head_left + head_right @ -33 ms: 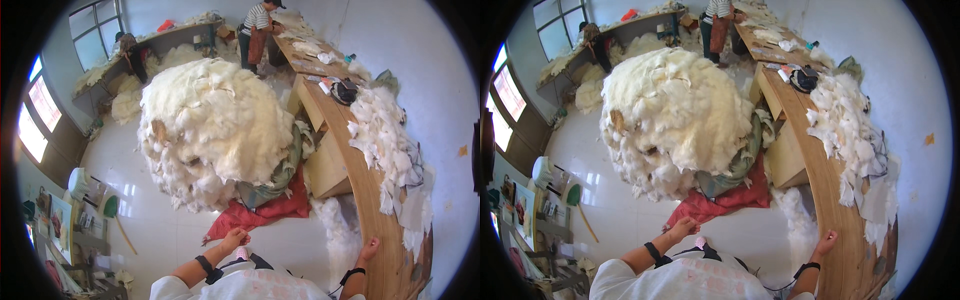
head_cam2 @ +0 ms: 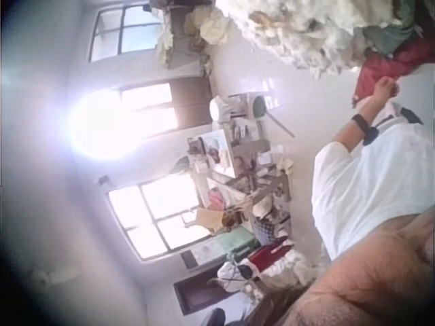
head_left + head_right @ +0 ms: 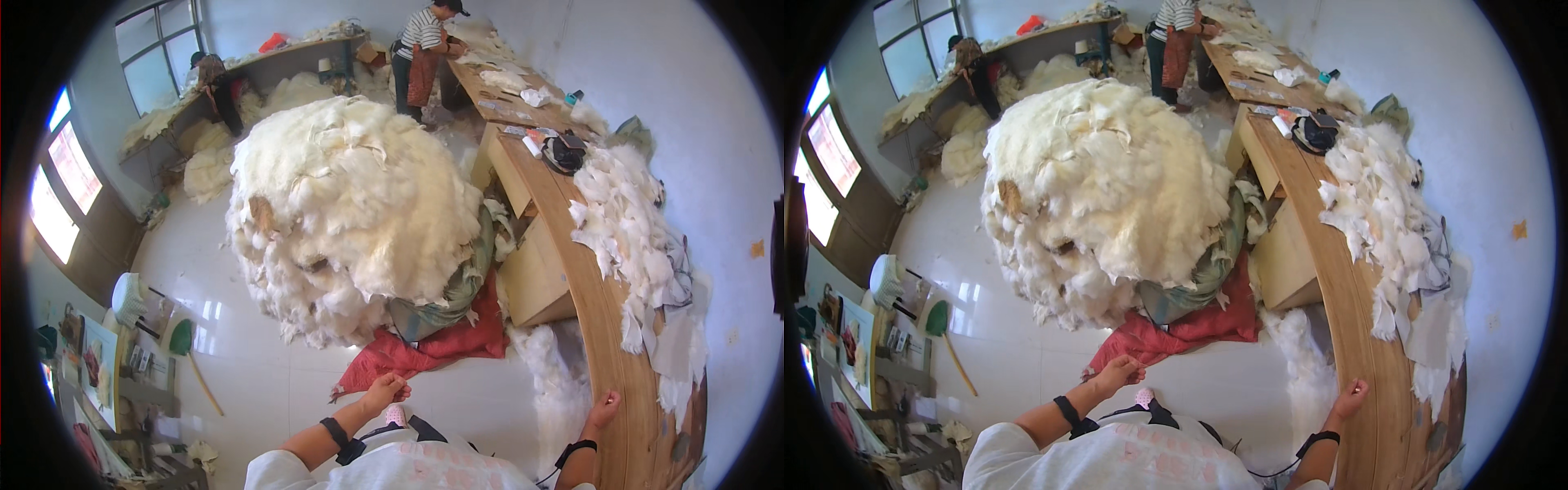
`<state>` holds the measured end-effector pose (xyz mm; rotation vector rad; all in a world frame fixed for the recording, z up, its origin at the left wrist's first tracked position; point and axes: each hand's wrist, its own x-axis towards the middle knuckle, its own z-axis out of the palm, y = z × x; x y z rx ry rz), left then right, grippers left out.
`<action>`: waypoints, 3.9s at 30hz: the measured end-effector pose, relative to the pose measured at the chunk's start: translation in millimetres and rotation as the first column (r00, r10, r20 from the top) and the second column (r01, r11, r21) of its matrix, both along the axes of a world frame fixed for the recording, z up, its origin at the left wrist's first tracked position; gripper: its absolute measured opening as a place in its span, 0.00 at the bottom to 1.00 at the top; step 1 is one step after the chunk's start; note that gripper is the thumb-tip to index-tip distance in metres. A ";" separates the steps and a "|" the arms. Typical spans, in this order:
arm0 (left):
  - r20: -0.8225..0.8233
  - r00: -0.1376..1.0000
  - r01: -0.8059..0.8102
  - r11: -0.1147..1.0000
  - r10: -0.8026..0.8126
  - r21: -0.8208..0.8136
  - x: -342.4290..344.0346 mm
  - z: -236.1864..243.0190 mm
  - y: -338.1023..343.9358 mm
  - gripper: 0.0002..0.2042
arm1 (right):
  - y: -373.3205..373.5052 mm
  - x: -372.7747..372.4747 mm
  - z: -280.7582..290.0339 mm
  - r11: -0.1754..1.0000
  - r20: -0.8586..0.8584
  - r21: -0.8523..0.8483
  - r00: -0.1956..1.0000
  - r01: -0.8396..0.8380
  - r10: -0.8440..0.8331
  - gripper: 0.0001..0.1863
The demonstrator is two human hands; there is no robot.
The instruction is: Threading a needle and organizing white sheepskin pieces in a workshop.
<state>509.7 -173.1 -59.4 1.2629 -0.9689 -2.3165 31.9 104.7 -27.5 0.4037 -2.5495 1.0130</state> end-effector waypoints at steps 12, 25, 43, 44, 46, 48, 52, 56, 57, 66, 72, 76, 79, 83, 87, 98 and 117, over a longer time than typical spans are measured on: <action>0.029 0.999 0.046 0.997 -0.045 -0.057 -29.0 -0.8 2.0 0.07 | 1.4 12.6 16.2 0.996 -0.057 0.077 0.998 -0.036 0.041 0.13; 0.006 1.000 0.013 0.999 -0.013 -0.045 -46.3 5.5 28.2 0.07 | 11.7 -5.5 -0.9 0.984 0.080 -0.123 0.987 -0.131 0.141 0.11; 0.050 0.998 -0.037 0.996 0.042 -0.080 -67.4 38.3 68.3 0.05 | 11.2 13.2 38.1 0.977 0.157 -0.193 0.980 -0.087 0.118 0.12; 0.038 0.996 -0.078 0.994 0.081 -0.071 -66.2 37.7 72.0 0.05 | 10.5 14.9 40.5 0.981 0.168 -0.176 0.979 -0.087 0.117 0.12; 0.023 0.993 -0.117 0.991 0.119 -0.069 -65.6 37.3 74.6 0.05 | 6.5 20.6 48.7 0.976 0.186 -0.197 0.974 -0.092 0.129 0.12; -0.031 0.982 -0.187 0.981 0.186 -0.046 -63.3 37.9 77.7 0.05 | 9.3 21.4 50.3 0.972 0.204 -0.216 0.969 -0.096 0.141 0.12; -0.075 0.976 -0.206 0.978 0.204 -0.021 -60.6 36.1 79.0 0.06 | 14.6 19.7 45.3 0.977 0.132 -0.182 0.981 -0.115 0.140 0.12; -0.079 0.972 -0.222 0.975 0.222 0.011 -65.3 32.8 76.1 0.06 | 13.3 22.1 51.4 0.977 0.130 -0.172 0.981 -0.124 0.147 0.11; -0.060 0.975 -0.215 0.977 0.215 0.013 -64.9 30.3 76.3 0.05 | 14.0 23.0 52.2 0.978 0.133 -0.170 0.980 -0.121 0.145 0.11; -0.068 0.972 -0.224 0.974 0.227 0.042 -70.7 33.6 80.1 0.05 | 14.3 17.4 48.7 0.981 0.111 -0.138 0.982 -0.135 0.151 0.12; -0.041 0.968 -0.246 0.968 0.248 0.052 -63.3 23.2 78.9 0.05 | 13.0 21.8 52.1 0.984 0.127 -0.132 0.983 -0.116 0.133 0.13; -0.117 0.950 -0.282 0.957 0.289 0.074 -56.0 20.0 83.4 0.05 | 14.4 27.3 56.8 0.984 0.151 -0.138 0.979 -0.116 0.136 0.13; -0.057 0.952 -0.294 0.952 0.300 0.089 -57.4 25.4 83.5 0.04 | 13.5 26.6 61.1 0.984 0.162 -0.126 0.977 -0.123 0.142 0.13; -0.072 0.965 -0.247 0.965 0.254 0.094 -53.5 19.0 83.7 0.05 | 10.6 26.4 62.6 0.984 0.179 -0.125 0.972 -0.130 0.151 0.12; -0.073 0.954 -0.286 0.954 0.292 0.086 -60.8 30.2 89.6 0.05 | 16.0 21.2 52.9 0.981 0.201 -0.150 0.967 -0.127 0.156 0.12; -0.028 0.960 -0.280 0.960 0.280 -0.010 -57.3 15.3 87.0 0.06 | 23.9 10.3 33.5 0.924 0.165 -0.306 0.943 -0.231 0.290 0.13; 0.698 0.715 0.601 0.463 0.053 -0.651 -24.9 24.5 108.7 0.06 | 25.4 20.3 55.5 0.968 0.217 -0.185 0.953 -0.171 0.209 0.12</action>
